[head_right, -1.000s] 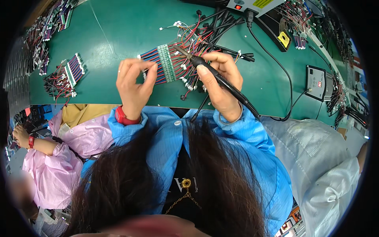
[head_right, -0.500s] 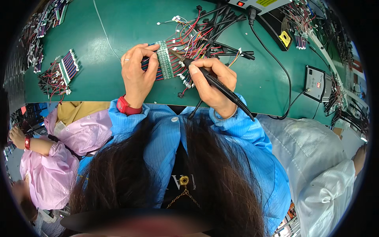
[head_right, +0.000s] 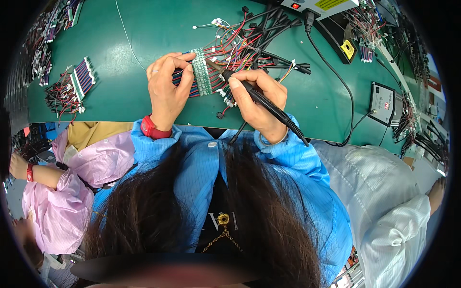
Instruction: Soldering wires to a printed circuit board at a manual assembly station.
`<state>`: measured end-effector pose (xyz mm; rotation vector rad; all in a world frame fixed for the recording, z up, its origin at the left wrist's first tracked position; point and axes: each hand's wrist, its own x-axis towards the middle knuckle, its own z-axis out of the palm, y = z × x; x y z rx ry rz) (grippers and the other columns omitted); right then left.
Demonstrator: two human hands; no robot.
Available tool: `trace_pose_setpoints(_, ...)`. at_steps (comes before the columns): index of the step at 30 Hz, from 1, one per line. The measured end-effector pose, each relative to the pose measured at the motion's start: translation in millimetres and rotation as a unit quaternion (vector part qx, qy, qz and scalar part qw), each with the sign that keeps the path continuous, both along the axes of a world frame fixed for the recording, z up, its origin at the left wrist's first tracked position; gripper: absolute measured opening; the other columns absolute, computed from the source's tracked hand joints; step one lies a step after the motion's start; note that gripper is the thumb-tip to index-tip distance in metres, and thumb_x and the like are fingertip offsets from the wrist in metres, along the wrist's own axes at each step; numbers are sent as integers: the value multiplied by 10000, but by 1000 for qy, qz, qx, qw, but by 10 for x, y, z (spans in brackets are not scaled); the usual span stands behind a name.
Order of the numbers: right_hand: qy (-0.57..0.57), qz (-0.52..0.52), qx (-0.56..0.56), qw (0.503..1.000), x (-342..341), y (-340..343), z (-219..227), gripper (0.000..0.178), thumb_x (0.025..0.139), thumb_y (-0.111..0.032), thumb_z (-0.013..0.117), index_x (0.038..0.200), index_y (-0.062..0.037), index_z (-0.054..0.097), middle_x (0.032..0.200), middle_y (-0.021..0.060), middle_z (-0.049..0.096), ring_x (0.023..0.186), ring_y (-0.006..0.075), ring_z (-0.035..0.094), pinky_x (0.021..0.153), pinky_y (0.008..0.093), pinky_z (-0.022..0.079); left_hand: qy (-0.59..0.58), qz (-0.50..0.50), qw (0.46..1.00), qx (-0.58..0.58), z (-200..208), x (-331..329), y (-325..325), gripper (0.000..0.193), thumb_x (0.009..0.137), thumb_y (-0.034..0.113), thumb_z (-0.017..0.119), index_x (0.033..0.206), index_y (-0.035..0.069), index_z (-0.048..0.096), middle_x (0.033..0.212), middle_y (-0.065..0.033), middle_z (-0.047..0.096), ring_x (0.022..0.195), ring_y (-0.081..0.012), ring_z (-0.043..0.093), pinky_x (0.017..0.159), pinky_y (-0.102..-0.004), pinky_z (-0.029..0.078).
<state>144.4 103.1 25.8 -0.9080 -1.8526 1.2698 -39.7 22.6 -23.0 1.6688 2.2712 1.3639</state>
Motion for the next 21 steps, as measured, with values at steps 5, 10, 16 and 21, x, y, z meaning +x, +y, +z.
trace_pose_setpoints(5, -13, -5, -13, 1000, -3, 5, 11, 66, 873, -1, 709, 921, 30, 677, 676, 38, 650, 570, 67, 604, 499, 216, 439, -16, -7, 1000, -22, 24, 16, -7, 62, 865, 75, 658, 872, 82, 597, 1041, -3, 753, 1075, -231, 638, 982, -395, 374)
trace_pose_setpoints(10, -3, -1, -8, 1000, -10, -2, 3, 62, 874, 5, 704, 921, 34, 675, 680, 40, 650, 570, 66, 602, 498, 216, 438, -5, -3, 1000, -14, 5, 19, -11, 98, 838, 70, 670, 861, 99, 580, 1014, 10, 753, 1056, -214, 632, 968, -404, 368)
trace_pose_setpoints(16, -1, 3, 1, 1000, -7, 6, 9, 63, 871, 13, 704, 922, 36, 674, 681, 37, 648, 573, 62, 599, 497, 216, 436, 17, 2, 1000, 2, -20, 30, 0, 135, 811, 75, 690, 842, 116, 565, 994, 32, 744, 1036, -204, 628, 953, -423, 366)
trace_pose_setpoints(21, -13, -2, -17, 1000, 0, 2, 15, 67, 858, 9, 715, 912, 31, 682, 679, 35, 647, 573, 60, 592, 498, 218, 430, 34, 0, 999, -15, 1, 41, -4, 85, 835, 64, 668, 863, 101, 598, 1021, 23, 749, 1059, -203, 642, 962, -404, 371)
